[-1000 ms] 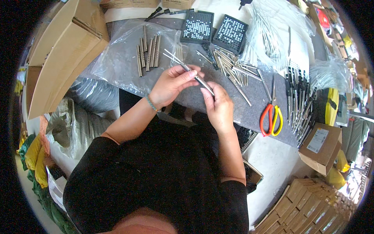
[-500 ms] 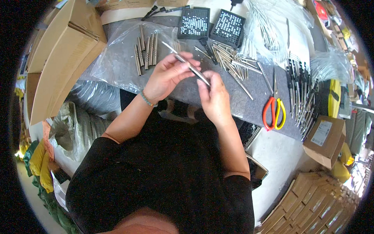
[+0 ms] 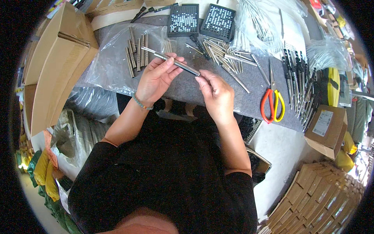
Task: Assembling small metal components using an electric screwdriver.
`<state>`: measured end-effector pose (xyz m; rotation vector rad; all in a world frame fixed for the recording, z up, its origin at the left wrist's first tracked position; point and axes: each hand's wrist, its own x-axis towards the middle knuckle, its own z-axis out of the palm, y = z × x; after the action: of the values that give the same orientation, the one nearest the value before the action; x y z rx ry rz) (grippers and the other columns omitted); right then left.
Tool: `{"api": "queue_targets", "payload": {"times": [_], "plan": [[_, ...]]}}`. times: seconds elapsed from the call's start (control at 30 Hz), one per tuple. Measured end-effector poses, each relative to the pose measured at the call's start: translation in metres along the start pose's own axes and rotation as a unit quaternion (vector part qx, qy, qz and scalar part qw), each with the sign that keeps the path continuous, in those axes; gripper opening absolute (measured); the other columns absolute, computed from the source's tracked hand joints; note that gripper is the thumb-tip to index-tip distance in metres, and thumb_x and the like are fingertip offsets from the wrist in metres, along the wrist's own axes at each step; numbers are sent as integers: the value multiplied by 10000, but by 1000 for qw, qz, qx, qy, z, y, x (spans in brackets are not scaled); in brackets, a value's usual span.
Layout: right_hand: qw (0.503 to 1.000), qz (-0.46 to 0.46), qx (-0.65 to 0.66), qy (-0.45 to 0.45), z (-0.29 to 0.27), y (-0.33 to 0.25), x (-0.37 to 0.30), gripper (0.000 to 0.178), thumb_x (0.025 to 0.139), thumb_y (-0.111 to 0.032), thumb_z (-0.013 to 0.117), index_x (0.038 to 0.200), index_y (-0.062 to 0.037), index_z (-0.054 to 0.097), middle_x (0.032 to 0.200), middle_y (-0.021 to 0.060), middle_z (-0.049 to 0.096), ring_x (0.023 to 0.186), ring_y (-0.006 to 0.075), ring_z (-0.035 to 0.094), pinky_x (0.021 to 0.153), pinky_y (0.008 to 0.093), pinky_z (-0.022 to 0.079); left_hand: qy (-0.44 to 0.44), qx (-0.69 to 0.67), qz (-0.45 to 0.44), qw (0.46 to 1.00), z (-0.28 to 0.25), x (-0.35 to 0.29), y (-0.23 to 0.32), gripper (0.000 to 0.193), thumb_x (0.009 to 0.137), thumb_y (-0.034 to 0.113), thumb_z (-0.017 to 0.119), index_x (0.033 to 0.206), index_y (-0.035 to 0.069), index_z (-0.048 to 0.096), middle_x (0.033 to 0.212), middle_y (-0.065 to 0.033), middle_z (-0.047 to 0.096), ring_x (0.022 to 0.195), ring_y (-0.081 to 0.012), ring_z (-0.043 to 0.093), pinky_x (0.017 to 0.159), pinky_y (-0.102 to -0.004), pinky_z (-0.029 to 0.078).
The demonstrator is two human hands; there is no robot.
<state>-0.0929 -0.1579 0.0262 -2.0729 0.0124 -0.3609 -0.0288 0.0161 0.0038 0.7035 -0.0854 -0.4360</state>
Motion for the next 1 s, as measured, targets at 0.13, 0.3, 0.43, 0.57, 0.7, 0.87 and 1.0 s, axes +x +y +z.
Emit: {"api": "queue_targets", "payload": {"times": [0.13,0.3,0.43,0.57,0.7,0.87,1.0], "plan": [[999,-8,23,26,1,0,-1,172,796,-77,682,958,-26,652,812,102,666,647,162,650,578,261,508,-24,-10,7,1000,4,-3,1,214,924,81,497,1119,27,565,1124,-145,600,1084,-242,564,960,-360,446],[997,-23,55,46,4,7,-2,173,789,-68,688,954,-30,653,830,103,670,675,162,657,604,262,517,-33,-29,23,999,9,-5,0,200,912,69,514,1105,36,552,1101,-133,602,1075,-239,559,938,-346,447],[990,-114,-16,84,4,2,0,190,773,-56,703,952,-24,649,845,109,673,713,169,666,624,265,525,-42,-35,36,998,9,-6,-2,199,912,71,514,1104,36,550,1111,-134,597,1084,-248,555,953,-356,440],[986,-133,-21,97,8,-1,-1,208,764,-41,711,960,-21,645,860,106,675,756,161,666,641,269,530,-42,-47,45,997,7,-8,-2,198,914,67,509,1104,30,549,1112,-141,595,1085,-257,556,960,-362,437],[986,-12,149,71,12,3,-3,215,768,-24,709,972,-17,641,876,99,674,782,143,657,674,266,528,-48,-33,60,997,5,-8,-1,199,916,59,500,1107,29,545,1111,-142,596,1083,-259,558,956,-362,438],[986,-13,156,62,10,6,-2,212,774,-19,703,975,-9,639,871,94,672,776,135,654,681,250,520,-54,-6,74,996,10,-10,2,200,917,57,497,1110,28,539,1110,-140,598,1085,-259,557,954,-362,436],[989,-64,104,81,8,0,-2,214,767,-18,707,970,-14,641,862,92,674,768,146,659,670,249,518,-72,-9,80,994,12,-10,4,196,916,51,493,1105,30,540,1108,-138,599,1086,-264,557,960,-368,432]]}}
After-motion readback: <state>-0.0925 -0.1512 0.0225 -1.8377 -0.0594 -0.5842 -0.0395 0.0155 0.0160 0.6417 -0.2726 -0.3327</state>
